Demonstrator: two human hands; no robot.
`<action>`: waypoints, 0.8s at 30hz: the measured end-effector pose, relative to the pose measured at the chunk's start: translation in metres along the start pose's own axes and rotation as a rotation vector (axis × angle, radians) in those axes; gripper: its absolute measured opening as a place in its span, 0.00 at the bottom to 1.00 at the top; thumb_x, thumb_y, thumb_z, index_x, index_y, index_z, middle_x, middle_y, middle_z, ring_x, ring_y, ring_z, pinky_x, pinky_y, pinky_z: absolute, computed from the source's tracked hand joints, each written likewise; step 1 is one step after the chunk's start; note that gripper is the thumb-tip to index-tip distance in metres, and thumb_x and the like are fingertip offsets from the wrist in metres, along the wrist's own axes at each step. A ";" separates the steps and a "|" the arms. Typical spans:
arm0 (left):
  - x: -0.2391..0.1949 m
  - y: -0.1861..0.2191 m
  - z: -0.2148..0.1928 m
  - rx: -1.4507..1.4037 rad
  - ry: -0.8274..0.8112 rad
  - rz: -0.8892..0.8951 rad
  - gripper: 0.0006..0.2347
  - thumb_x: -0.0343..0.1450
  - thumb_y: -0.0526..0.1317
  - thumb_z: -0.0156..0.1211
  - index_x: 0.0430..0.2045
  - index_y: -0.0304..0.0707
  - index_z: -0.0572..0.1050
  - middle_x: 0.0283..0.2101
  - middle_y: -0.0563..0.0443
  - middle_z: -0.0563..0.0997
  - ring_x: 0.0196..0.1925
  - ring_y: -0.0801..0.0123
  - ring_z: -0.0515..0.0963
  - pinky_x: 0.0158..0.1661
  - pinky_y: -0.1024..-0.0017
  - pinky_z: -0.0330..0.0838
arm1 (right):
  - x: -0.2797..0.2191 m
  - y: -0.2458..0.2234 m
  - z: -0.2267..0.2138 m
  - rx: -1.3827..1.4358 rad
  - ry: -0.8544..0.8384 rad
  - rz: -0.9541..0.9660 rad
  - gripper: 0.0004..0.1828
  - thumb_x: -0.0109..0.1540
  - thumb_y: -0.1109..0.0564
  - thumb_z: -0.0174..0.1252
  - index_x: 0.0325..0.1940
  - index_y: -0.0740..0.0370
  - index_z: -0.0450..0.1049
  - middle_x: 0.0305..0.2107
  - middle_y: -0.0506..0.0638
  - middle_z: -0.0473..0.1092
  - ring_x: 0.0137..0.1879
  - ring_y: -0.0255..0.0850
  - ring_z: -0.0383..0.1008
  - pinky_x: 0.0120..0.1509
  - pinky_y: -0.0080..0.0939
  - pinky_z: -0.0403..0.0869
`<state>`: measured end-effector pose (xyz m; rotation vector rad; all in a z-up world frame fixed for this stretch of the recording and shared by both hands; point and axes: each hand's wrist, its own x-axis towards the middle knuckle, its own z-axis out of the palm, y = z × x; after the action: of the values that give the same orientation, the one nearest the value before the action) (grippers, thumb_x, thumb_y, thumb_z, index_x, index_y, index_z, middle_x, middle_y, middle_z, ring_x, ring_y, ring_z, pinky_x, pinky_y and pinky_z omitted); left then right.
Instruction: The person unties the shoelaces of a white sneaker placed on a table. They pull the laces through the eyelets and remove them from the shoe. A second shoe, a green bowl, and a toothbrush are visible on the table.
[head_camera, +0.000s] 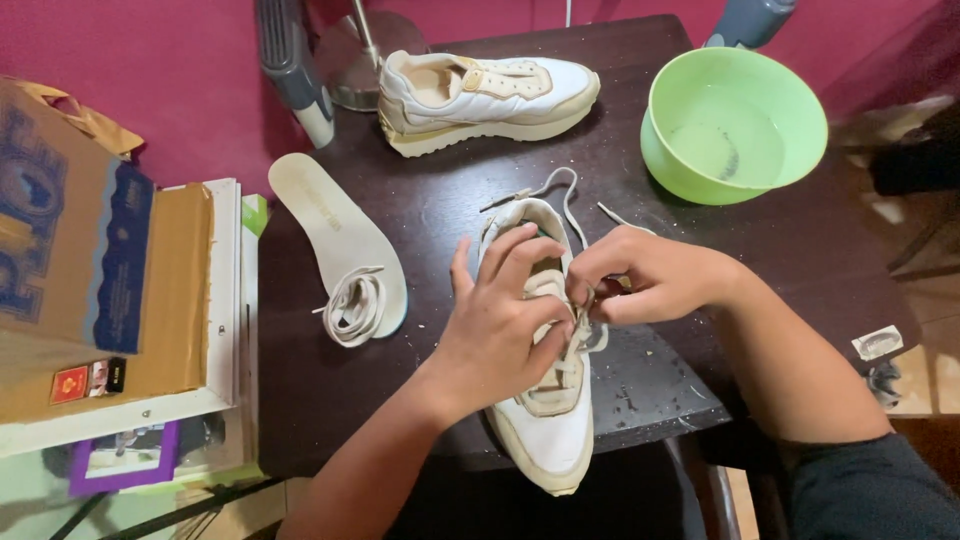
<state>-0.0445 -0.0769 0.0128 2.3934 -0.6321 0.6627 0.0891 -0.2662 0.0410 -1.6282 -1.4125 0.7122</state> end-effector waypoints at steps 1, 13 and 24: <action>0.001 0.000 0.003 0.014 0.038 -0.024 0.04 0.62 0.35 0.63 0.18 0.39 0.74 0.55 0.47 0.69 0.67 0.47 0.63 0.56 0.19 0.46 | 0.001 -0.001 -0.001 0.013 0.003 -0.002 0.02 0.55 0.62 0.59 0.30 0.60 0.78 0.14 0.49 0.67 0.19 0.37 0.68 0.23 0.38 0.69; 0.008 -0.008 -0.001 0.423 0.287 0.043 0.02 0.64 0.36 0.58 0.26 0.45 0.73 0.61 0.45 0.70 0.70 0.43 0.65 0.59 0.17 0.40 | 0.002 0.002 0.001 0.047 0.023 -0.010 0.03 0.54 0.61 0.60 0.29 0.63 0.78 0.14 0.52 0.69 0.20 0.38 0.69 0.25 0.39 0.71; 0.007 0.002 -0.008 -0.022 -0.043 -0.067 0.01 0.61 0.35 0.68 0.19 0.43 0.81 0.67 0.46 0.67 0.75 0.35 0.53 0.52 0.05 0.36 | 0.001 0.003 0.002 0.031 0.048 0.011 0.03 0.54 0.63 0.60 0.29 0.62 0.79 0.16 0.50 0.69 0.21 0.38 0.68 0.26 0.40 0.70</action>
<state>-0.0429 -0.0750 0.0236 2.4027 -0.5707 0.5746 0.0893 -0.2646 0.0381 -1.6201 -1.3533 0.6940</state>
